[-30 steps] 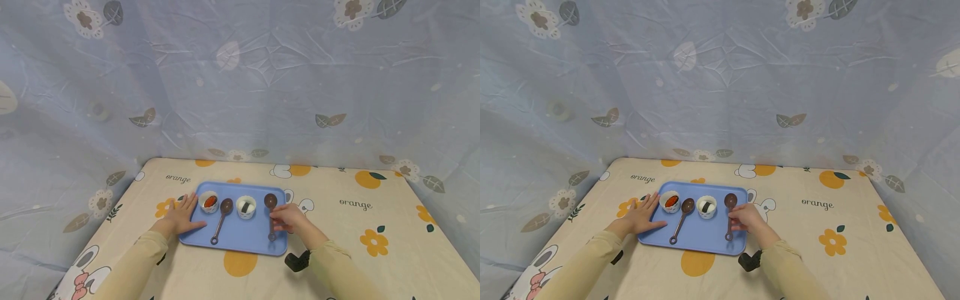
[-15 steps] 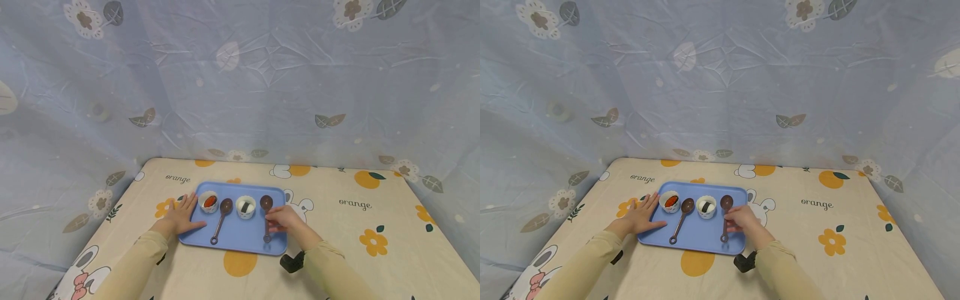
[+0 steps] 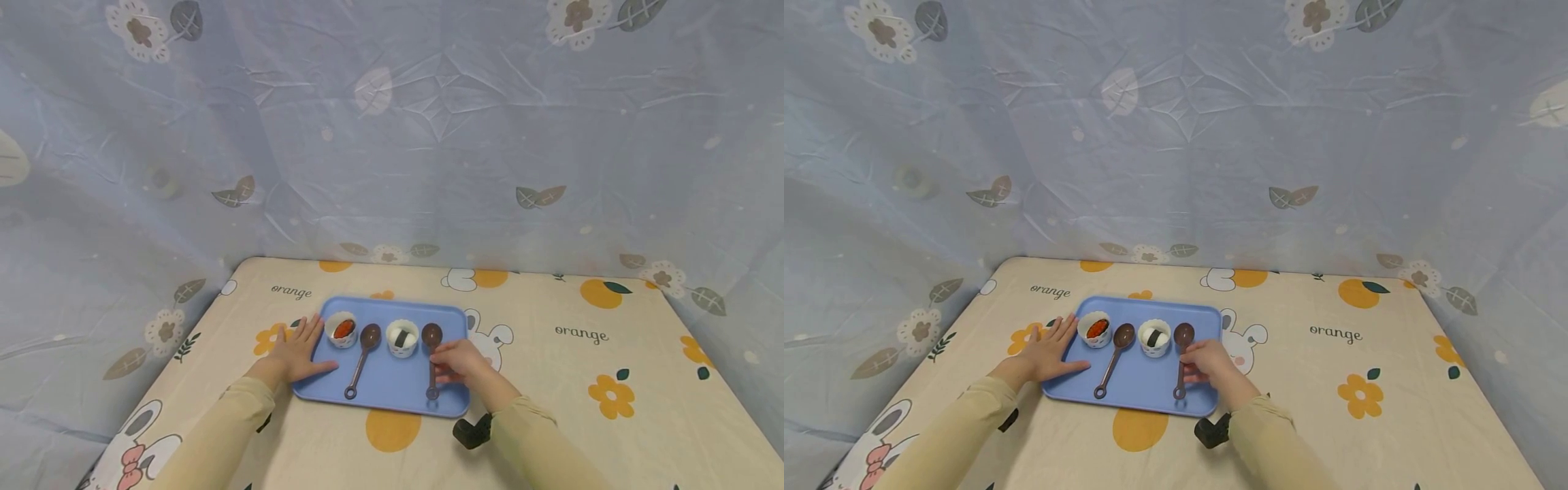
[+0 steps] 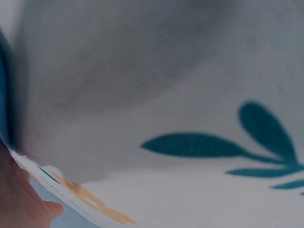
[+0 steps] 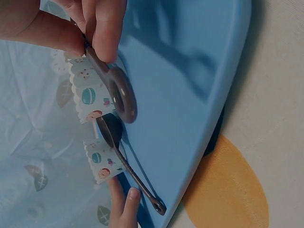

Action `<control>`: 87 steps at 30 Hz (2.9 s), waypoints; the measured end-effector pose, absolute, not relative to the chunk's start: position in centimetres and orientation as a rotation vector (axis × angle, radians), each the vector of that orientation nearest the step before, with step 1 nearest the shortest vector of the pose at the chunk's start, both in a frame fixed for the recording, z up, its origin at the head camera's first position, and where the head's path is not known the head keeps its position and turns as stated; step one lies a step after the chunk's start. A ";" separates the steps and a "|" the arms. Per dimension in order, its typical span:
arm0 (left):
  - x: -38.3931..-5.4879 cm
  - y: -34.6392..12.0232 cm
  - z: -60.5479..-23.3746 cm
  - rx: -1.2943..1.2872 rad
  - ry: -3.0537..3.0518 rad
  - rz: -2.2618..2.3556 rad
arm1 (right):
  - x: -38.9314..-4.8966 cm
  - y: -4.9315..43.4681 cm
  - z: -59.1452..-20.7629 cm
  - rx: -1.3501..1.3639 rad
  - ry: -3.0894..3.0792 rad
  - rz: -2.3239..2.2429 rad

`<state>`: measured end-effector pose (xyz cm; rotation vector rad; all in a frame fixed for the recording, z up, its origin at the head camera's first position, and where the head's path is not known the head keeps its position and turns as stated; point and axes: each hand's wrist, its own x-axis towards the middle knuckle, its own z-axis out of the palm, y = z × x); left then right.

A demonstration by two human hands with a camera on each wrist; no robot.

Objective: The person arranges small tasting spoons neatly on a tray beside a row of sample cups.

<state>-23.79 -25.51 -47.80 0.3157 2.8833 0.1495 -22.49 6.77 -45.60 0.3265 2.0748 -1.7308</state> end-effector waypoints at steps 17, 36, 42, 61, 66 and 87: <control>-23.9 -25.7 -48.2 0.326 2.876 0.178 | -22.5 6.6 -46.5 0.358 2.079 -1.687; -23.8 -25.5 -47.7 0.310 2.877 0.167 | -22.3 6.4 -46.9 0.328 2.063 -1.701; -23.9 -25.5 -47.7 0.303 2.872 0.165 | -22.3 6.5 -46.6 0.305 2.097 -1.675; -24.1 -25.6 -47.7 0.329 2.894 0.221 | -22.7 7.6 -44.6 0.301 2.312 -1.488; -24.3 -25.9 -47.7 0.344 2.928 0.277 | -22.7 8.1 -44.2 0.274 2.460 -1.401; -25.0 -22.7 -44.0 0.399 3.068 0.564 | -22.0 10.1 -43.4 -0.062 3.068 -0.720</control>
